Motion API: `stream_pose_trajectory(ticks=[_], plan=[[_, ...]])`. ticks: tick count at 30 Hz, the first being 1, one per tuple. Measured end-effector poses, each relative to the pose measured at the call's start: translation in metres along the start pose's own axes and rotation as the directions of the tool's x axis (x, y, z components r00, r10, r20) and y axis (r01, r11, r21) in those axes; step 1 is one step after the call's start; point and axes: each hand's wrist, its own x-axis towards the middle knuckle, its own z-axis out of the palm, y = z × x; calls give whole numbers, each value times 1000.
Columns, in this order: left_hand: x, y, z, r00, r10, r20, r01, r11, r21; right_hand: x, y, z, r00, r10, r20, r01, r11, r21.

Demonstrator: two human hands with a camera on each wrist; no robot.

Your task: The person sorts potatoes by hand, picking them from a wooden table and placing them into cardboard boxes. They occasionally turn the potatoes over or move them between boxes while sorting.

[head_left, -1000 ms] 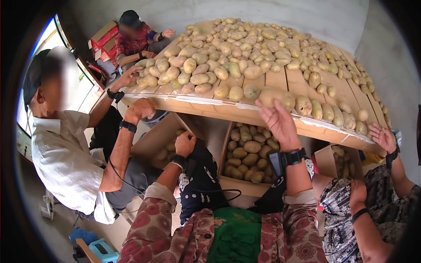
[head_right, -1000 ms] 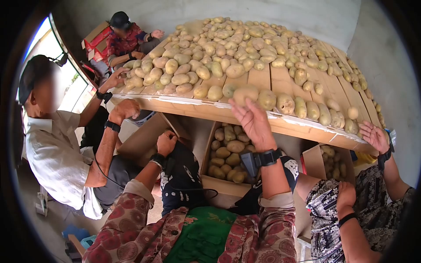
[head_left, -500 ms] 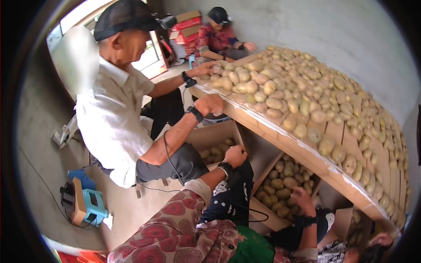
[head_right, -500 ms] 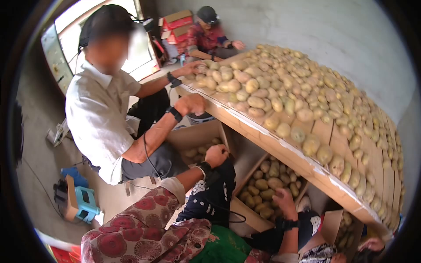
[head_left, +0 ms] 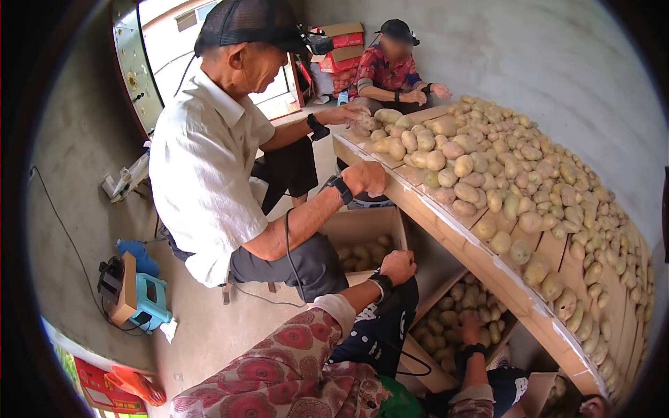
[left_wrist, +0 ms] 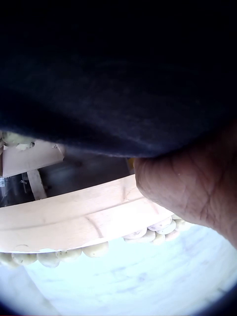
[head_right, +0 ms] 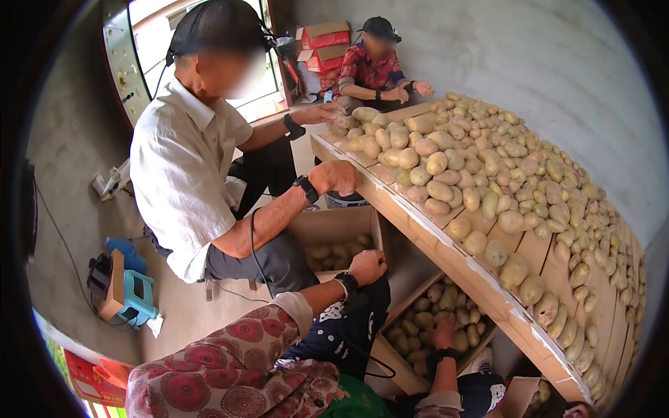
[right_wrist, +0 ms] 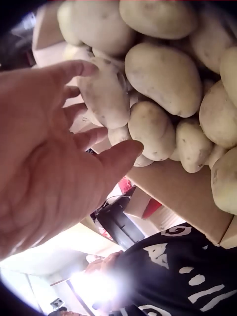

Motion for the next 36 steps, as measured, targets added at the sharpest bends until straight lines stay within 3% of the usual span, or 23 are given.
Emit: stream_pose_trajectory(ticks=[7, 9, 13, 17, 20, 22, 23, 24, 25, 26, 28, 29, 30, 32, 34, 36], plan=[[4, -1, 0, 1000, -10, 7, 10, 1000, -25, 14, 12, 9, 996, 85, 40, -87, 995, 56], [2, 3, 4, 1000, 2, -5, -3, 1000, -30, 15, 16, 2, 968, 217, 124, -212, 976, -53], [8, 5, 0, 1000, -7, 29, 7, 1000, -29, 20, 12, 2, 939, 338, 55, -324, 928, -182], [7, 6, 7, 1000, 3, 17, -2, 999, -41, 8, 20, -10, 969, 228, 97, -215, 968, -129], [8, 6, 3, 1000, -8, 3, 8, 1000, 5, -13, -17, -41, 981, 179, 77, -174, 982, -67], [6, 6, 7, 1000, 9, 1, -9, 1000, 1, -23, 17, 0, 999, 13, 46, -16, 998, 59], [7, 5, 10, 1000, 10, -25, -10, 1000, -5, -29, 7, -2, 958, 27, 285, -19, 999, -31], [8, 6, 11, 1000, -8, -3, 8, 1000, 20, -50, -7, 0, 990, 21, 143, -9, 997, -81], [9, 4, 12, 1000, 7, 9, -7, 1000, 18, -62, -48, -43, 976, 98, 194, -114, 991, 69], [7, 5, 12, 1000, 21, -16, -20, 1000, 23, -58, -42, -28, 975, 85, 207, -138, 957, 255], [6, 8, 10, 1000, 10, 0, -10, 998, 60, -56, -60, -46, 939, 73, 336, -291, 692, 660], [5, 7, 10, 999, 34, 9, -34, 998, 60, -59, -74, -57, 949, 90, 303, -309, 470, 827], [6, 6, 11, 998, 59, 21, -60, 997, 52, -61, -86, -75, 959, 106, 262, -279, 223, 934], [4, 4, 12, 999, 34, -7, -34, 999, 37, -65, -99, -134, 929, -27, 369, -369, -125, 921], [-3, 10, 8, 1000, 21, 9, -21, 1000, 18, -58, -100, -181, 978, -105, 179, -203, -300, 932], [-4, 10, 6, 999, 19, -28, -17, 999, 52, -48, -99, -230, 999, 54, 3, 17, -368, 930]])
